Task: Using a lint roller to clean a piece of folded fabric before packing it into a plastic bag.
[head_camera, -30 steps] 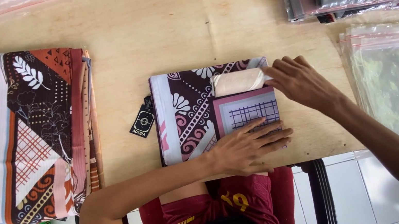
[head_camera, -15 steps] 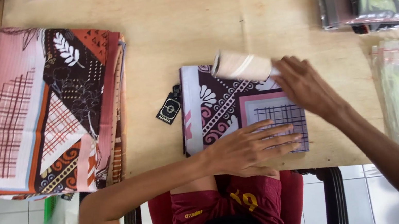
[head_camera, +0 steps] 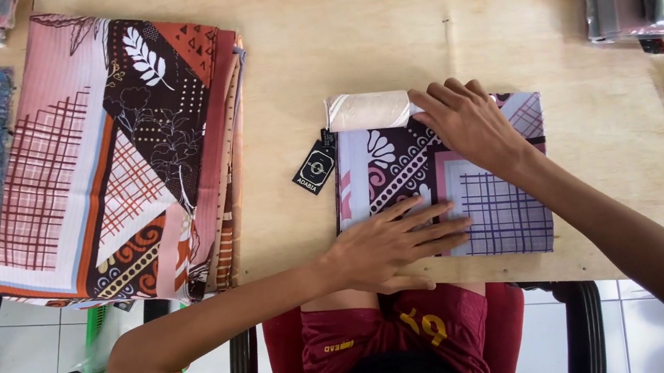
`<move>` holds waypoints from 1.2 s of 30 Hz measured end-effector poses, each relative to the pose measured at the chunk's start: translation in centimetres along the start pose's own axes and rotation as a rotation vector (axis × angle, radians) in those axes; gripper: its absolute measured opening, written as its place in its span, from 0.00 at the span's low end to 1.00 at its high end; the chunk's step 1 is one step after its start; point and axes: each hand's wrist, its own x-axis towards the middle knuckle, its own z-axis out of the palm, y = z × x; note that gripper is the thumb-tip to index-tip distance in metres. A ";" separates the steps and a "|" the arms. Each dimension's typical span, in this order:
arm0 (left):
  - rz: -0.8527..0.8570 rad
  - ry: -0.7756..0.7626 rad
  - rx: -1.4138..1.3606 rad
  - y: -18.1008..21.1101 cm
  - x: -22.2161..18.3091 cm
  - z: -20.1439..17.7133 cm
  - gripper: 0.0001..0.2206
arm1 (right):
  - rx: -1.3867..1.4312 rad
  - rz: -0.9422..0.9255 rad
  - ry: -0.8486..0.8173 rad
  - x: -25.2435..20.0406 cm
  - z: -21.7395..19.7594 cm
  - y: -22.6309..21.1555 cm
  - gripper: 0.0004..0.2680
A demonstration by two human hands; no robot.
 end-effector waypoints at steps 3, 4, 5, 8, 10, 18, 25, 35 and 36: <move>0.011 0.001 0.015 -0.2 -0.1 0.1 0.34 | 0.000 0.023 -0.001 0.2 0.1 -0.1 0.12; 0.012 0.003 0.012 -0.3 -0.1 0.1 0.34 | -0.001 0.024 -0.004 0.3 0.6 0.2 0.12; 0.010 0.014 0.023 -0.2 -0.1 0.2 0.34 | -0.001 0.034 0.006 0.4 1.1 0.6 0.12; 0.011 0.039 0.050 0.0 -0.1 0.5 0.34 | 0.022 0.074 0.016 0.9 2.0 1.0 0.12; 0.012 0.052 0.072 0.1 -0.2 0.3 0.34 | 0.046 0.099 0.021 1.2 2.1 1.2 0.11; -0.110 0.559 -0.458 -4.1 -0.4 -2.1 0.11 | 0.130 0.154 0.030 -2.5 -1.1 -1.2 0.10; -0.324 0.334 -0.419 -12.6 5.5 -7.7 0.15 | -0.045 0.010 0.117 -4.1 -0.6 -3.3 0.06; -0.682 -0.170 -0.539 -17.0 6.0 -5.1 0.10 | -0.071 -0.007 0.014 -10.9 -1.3 -9.2 0.16; -0.662 -0.148 -0.532 -17.1 5.9 -4.6 0.12 | -0.067 -0.013 -0.030 -12.1 -1.4 -10.2 0.19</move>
